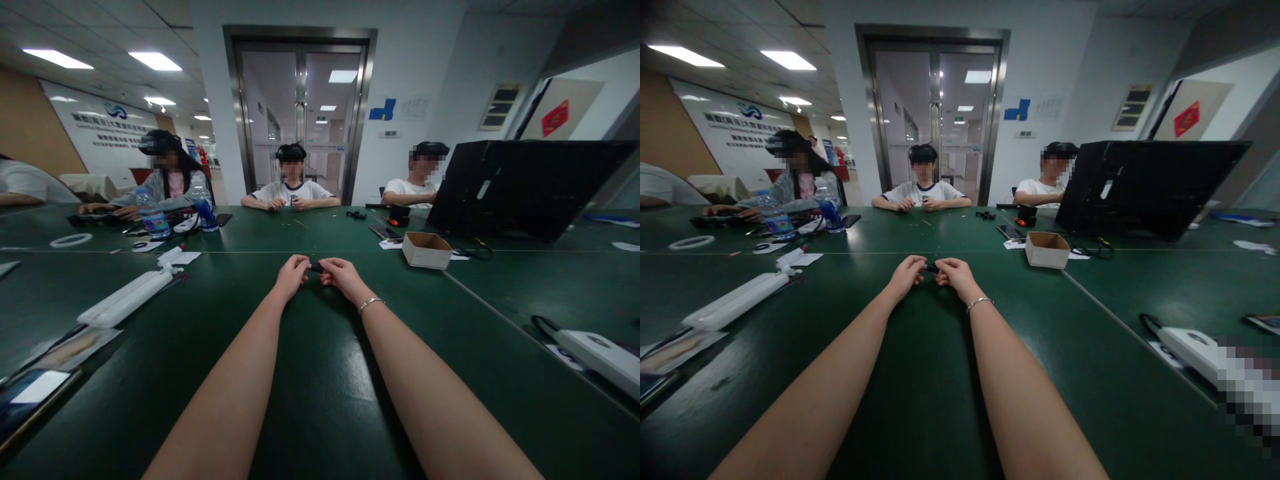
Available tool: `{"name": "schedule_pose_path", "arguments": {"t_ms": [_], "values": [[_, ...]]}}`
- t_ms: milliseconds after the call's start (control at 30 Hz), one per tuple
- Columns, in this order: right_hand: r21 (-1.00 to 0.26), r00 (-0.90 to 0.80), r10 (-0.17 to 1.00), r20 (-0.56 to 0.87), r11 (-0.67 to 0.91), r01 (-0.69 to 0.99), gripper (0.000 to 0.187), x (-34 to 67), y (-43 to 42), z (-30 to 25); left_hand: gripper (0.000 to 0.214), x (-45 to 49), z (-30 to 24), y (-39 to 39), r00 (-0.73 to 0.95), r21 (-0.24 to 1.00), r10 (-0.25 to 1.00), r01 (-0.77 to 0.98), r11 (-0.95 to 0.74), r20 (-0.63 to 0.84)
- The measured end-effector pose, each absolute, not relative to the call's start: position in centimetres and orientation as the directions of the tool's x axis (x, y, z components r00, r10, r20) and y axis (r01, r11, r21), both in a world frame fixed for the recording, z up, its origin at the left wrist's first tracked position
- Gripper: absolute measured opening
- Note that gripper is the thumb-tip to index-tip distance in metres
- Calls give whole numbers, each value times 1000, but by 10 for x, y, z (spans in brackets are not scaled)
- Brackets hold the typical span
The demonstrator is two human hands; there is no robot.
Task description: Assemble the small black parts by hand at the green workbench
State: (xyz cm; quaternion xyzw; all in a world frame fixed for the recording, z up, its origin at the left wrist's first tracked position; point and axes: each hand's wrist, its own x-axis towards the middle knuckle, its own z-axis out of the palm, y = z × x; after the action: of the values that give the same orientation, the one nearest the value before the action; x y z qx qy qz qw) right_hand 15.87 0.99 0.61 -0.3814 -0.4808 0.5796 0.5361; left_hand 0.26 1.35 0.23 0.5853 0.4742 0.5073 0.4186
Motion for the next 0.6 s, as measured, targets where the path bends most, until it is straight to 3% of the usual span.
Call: {"name": "schedule_pose_path", "arguments": {"t_ms": [600], "values": [[-971, -142, 989, 48, 13, -238, 6, 159, 8, 10, 21, 3, -1, 12, 81, 948, 964, 174, -266, 255]]}}
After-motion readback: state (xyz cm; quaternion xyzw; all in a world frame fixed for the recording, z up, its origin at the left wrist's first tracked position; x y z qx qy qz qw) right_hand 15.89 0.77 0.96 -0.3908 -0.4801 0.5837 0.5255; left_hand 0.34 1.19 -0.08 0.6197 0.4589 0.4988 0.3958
